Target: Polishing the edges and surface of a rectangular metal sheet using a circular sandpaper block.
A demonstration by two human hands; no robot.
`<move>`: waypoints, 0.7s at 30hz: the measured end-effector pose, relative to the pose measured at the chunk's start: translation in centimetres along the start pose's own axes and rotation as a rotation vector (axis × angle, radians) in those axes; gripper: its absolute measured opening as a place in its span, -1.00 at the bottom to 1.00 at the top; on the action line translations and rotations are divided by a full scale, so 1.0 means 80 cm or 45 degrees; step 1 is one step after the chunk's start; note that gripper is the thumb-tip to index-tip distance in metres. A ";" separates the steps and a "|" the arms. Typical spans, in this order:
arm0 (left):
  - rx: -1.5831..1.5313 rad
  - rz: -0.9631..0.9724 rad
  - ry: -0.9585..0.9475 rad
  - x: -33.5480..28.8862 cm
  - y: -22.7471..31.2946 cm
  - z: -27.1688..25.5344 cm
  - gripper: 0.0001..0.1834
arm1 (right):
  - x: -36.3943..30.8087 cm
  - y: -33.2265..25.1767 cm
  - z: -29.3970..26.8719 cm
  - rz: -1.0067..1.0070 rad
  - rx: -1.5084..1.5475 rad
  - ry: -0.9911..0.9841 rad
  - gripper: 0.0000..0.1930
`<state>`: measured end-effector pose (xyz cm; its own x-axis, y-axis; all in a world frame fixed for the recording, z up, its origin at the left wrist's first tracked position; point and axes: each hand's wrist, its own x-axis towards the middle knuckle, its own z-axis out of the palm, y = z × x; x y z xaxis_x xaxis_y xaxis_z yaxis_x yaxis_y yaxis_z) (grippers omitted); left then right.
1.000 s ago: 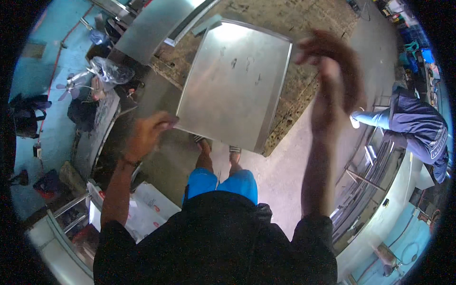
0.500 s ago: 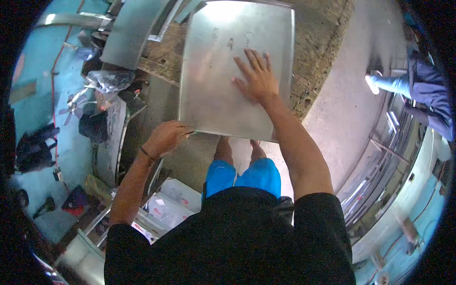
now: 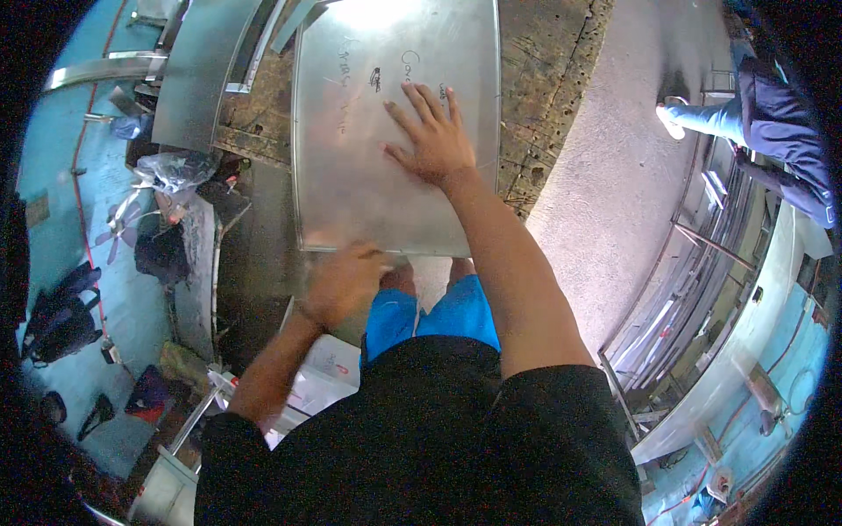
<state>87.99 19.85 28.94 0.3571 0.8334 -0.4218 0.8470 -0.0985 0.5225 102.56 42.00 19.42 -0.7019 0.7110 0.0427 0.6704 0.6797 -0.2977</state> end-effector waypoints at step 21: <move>-0.041 -0.033 0.154 0.029 0.046 0.029 -0.74 | -0.001 0.002 -0.001 0.000 -0.032 -0.075 -0.19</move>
<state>92.86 20.19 28.17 0.2837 0.8952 -0.3438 0.8412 -0.0602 0.5373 102.74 42.05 19.40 -0.7144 0.6996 -0.0139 0.6757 0.6845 -0.2736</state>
